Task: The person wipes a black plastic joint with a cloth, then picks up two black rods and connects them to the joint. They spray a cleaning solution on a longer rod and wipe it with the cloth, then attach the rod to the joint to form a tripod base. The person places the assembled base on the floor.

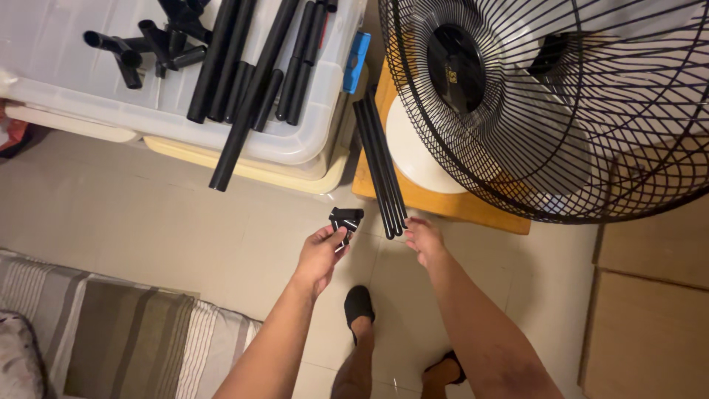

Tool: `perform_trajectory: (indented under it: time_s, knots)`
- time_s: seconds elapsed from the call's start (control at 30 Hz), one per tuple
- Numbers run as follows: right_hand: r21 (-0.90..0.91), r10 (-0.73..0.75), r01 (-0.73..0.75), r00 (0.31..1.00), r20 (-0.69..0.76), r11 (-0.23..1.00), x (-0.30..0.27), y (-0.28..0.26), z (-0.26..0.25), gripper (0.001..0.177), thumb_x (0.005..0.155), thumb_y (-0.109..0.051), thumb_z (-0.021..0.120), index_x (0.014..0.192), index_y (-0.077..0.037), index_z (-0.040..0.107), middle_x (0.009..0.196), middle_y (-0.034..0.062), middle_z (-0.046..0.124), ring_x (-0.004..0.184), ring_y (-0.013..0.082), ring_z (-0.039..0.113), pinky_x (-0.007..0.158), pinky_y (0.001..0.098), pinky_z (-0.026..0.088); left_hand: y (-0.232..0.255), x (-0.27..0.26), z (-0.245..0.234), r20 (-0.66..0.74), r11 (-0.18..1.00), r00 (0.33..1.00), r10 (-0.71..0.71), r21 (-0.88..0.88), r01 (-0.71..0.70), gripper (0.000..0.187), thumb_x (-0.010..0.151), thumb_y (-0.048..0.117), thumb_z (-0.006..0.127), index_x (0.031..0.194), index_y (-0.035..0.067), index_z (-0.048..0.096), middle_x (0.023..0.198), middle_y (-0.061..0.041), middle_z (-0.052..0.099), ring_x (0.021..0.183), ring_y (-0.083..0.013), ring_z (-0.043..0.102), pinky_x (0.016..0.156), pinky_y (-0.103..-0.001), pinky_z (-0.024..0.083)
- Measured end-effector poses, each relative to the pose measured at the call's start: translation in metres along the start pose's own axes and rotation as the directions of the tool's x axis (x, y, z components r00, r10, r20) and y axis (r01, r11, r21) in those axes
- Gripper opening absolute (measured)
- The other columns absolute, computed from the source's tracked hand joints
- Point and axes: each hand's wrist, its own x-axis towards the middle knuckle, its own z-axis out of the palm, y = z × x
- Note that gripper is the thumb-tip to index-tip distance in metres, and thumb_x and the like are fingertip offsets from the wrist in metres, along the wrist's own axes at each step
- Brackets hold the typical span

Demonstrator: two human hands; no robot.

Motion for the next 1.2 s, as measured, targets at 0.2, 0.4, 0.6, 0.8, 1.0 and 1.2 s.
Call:
perform_trajectory:
  time_s: [0.2,0.4,0.6,0.8,1.0,1.2]
  knots:
    - [0.031,-0.035,0.033,0.996,0.08,0.999,0.009,0.004,-0.009,0.035,0.095,-0.023,0.066,0.128,-0.014,0.063,0.124,0.0029,0.068,0.117,0.0219,0.063,0.099,0.0418,0.05,-0.033,0.065,0.024,-0.065,0.996,0.998,-0.009,-0.091,0.003,0.022,0.101,0.024,0.06,0.116,0.009,0.061,0.107,0.001,0.062,0.098,-0.0094,0.053,0.092,-0.032,0.042]
    - [0.027,-0.092,0.091,0.994,0.066,0.996,0.007,0.0,-0.024,0.034,0.101,-0.026,0.058,0.133,-0.014,0.062,0.127,0.001,0.065,0.119,0.0214,0.062,0.101,0.0412,0.048,-0.034,0.127,0.052,-0.193,0.972,0.953,0.232,0.019,-0.233,0.025,0.101,0.026,0.059,0.118,0.007,0.06,0.106,-0.005,0.064,0.096,-0.0136,0.053,0.088,-0.031,0.042]
    - [0.181,-0.185,0.157,0.971,0.149,0.971,-0.012,-0.009,-0.028,0.035,0.103,-0.028,0.058,0.13,-0.008,0.064,0.116,0.0052,0.069,0.113,0.0208,0.062,0.099,0.0388,0.048,-0.028,0.159,0.064,-0.204,0.961,0.943,0.265,-0.026,-0.275,0.023,0.102,0.022,0.058,0.118,0.005,0.059,0.109,-0.005,0.066,0.1,-0.0125,0.054,0.09,-0.029,0.042]
    - [0.247,-0.232,0.194,0.963,0.136,0.949,-0.035,-0.011,-0.046,0.036,0.099,-0.026,0.061,0.128,-0.005,0.065,0.114,0.006,0.071,0.102,0.0159,0.067,0.091,0.0314,0.052,-0.034,0.176,0.074,-0.174,0.964,0.95,0.259,-0.014,-0.265,0.019,0.105,0.017,0.056,0.116,0.003,0.06,0.108,-0.01,0.067,0.096,-0.0189,0.056,0.088,-0.035,0.044]
    - [0.269,-0.28,0.237,0.951,0.132,0.933,-0.056,-0.01,-0.061,0.033,0.099,-0.022,0.063,0.126,-0.002,0.066,0.109,0.0073,0.072,0.098,0.016,0.066,0.086,0.0315,0.051,-0.035,0.186,0.088,-0.08,0.865,0.868,0.489,0.167,-0.472,0.016,0.101,0.012,0.057,0.114,0.002,0.058,0.12,-0.011,0.067,0.114,-0.0201,0.06,0.106,-0.035,0.04]
    - [0.26,-0.246,0.212,0.963,0.106,0.942,-0.069,-0.011,-0.067,0.029,0.101,-0.02,0.06,0.123,-0.003,0.067,0.108,0.0062,0.073,0.097,0.0142,0.066,0.087,0.0315,0.05,-0.036,0.194,0.092,-0.075,0.824,0.849,0.523,0.299,-0.481,0.019,0.101,0.013,0.059,0.115,0.0,0.063,0.154,-0.025,0.038,0.144,-0.0292,0.037,0.12,-0.035,0.023]
